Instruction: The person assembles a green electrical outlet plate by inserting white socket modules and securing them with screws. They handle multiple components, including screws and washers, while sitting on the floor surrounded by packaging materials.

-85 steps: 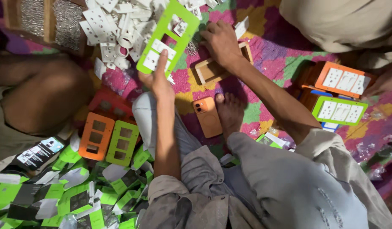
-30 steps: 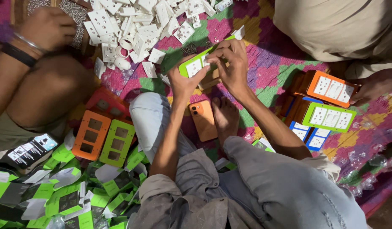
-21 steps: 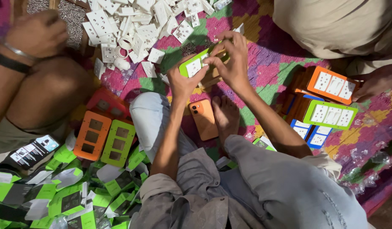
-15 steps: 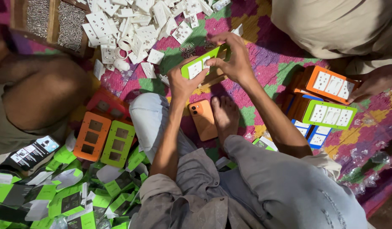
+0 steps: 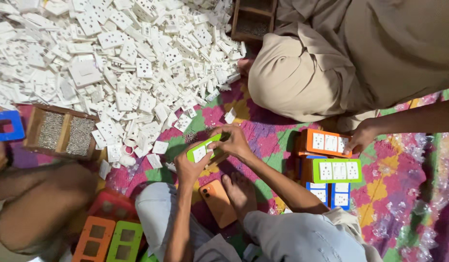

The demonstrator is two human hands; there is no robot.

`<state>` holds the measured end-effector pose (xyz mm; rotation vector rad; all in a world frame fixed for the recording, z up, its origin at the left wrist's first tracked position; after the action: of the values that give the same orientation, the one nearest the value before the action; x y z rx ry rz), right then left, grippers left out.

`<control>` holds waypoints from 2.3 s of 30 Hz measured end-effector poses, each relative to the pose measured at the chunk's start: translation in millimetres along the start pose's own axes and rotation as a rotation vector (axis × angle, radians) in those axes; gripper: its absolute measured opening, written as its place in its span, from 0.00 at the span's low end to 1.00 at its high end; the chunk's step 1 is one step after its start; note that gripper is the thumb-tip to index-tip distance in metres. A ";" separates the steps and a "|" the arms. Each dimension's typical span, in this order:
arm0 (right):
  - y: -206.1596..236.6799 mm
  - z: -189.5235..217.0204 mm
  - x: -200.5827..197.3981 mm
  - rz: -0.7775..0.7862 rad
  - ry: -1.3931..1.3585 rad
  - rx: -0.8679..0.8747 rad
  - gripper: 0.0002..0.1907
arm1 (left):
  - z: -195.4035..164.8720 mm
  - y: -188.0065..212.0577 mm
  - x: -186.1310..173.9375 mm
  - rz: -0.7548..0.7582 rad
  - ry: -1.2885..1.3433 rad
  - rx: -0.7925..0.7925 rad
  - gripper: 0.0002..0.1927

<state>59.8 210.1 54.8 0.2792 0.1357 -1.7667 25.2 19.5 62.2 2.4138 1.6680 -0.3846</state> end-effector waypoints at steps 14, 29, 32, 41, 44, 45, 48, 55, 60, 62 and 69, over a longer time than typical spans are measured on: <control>8.4 -1.8 5.9 -0.132 0.245 0.054 0.17 | 0.7 1.2 -1.5 0.017 0.048 0.052 0.19; 4.9 7.1 -9.1 0.128 0.155 0.005 0.15 | 14.2 3.9 -0.7 0.050 0.324 -0.075 0.21; 7.3 8.6 -11.1 0.109 0.181 -0.110 0.15 | 14.3 1.4 -1.4 0.049 0.346 -0.043 0.22; 0.8 21.5 -13.8 0.018 0.221 0.002 0.17 | 24.1 0.6 3.1 0.060 0.420 -0.130 0.26; -0.3 32.2 -21.0 -0.103 0.190 -0.020 0.18 | 27.3 -0.7 3.9 0.014 0.629 -0.100 0.30; 0.1 35.0 -24.1 -0.141 0.181 -0.016 0.19 | 25.9 -0.6 4.6 -0.006 0.705 -0.085 0.32; 5.8 34.4 -25.6 -0.045 0.129 0.306 0.17 | 17.5 -0.5 3.5 -0.069 0.843 -0.216 0.34; 14.7 43.9 -30.2 -0.135 -0.141 0.263 0.15 | -31.2 5.2 -10.7 -0.088 -0.362 0.474 0.48; 15.7 55.1 -32.5 -0.101 -0.092 0.300 0.15 | -31.4 6.2 1.7 0.020 -0.459 0.473 0.39; 14.9 57.0 -32.3 -0.091 -0.101 0.291 0.15 | -28.2 6.3 1.6 0.018 -0.439 0.502 0.40; 4.6 28.5 -42.2 0.023 -0.271 0.445 0.27 | 1.3 13.9 9.7 0.000 -0.375 0.428 0.41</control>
<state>69.1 242.2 93.6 0.3540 -0.4585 -1.7806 41.4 22.8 58.0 2.4048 1.5340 -1.2192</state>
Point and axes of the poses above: each hand's wrist, its own y-axis away from the middle knuckle, its own x-axis out of the palm, z = x × y, the point moved 2 cm from there along -y, towards the middle knuckle
